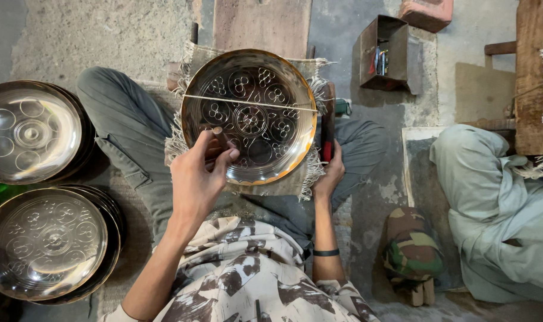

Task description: The person sits on the floor with an embossed brass plate resting on their lap, holding a small punch against the recessed pattern with one hand and striking it with a wooden mallet held in the other hand. They repeatedly reposition the punch across the decorative design to work the metal surface, with finished plates stacked nearby.

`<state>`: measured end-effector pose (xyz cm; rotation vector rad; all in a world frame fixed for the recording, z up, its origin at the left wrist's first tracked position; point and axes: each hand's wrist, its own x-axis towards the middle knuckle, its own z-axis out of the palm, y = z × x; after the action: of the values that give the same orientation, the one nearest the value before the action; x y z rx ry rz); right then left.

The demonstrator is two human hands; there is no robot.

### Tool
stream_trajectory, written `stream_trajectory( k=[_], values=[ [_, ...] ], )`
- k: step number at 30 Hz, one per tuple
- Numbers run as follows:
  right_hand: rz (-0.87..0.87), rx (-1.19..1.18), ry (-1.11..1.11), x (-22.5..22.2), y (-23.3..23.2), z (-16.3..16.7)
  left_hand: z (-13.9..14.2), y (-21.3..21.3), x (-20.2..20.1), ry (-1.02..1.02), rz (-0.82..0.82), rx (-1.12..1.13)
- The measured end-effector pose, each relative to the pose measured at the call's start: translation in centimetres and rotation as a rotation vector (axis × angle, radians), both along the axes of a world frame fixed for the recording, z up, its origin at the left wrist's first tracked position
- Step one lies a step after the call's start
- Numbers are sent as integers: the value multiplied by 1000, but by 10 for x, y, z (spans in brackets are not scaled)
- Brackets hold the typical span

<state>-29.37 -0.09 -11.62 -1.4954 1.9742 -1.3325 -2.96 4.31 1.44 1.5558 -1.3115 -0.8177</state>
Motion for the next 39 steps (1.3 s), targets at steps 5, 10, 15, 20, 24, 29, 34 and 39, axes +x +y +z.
stream_trajectory(
  k=[5, 10, 15, 20, 24, 29, 34, 39],
  values=[
    [16, -42, 26, 4, 0, 9, 0, 0, -1, 29, 2, -9],
    [28, -34, 30, 4, 2, 13, 1, 0, -1, 57, -1, 4],
    [82, -110, -25, -4, 1, 1, 2, 0, -2, 86, 2, -5],
    [167, -190, -253, -20, 8, 2, 0, 0, -1, 83, 11, 4],
    [136, -130, -406, -23, 17, 47, 0, -1, -1, 83, -2, -20],
    [317, -129, -627, -3, 9, 117, 2, 0, -5, 40, 28, -53],
    [640, -19, -607, 21, -10, 159, 4, 3, -8, -55, 51, -82],
    [858, -175, 78, 52, -25, 186, 2, 7, -11, -168, 80, -169]
  ],
)
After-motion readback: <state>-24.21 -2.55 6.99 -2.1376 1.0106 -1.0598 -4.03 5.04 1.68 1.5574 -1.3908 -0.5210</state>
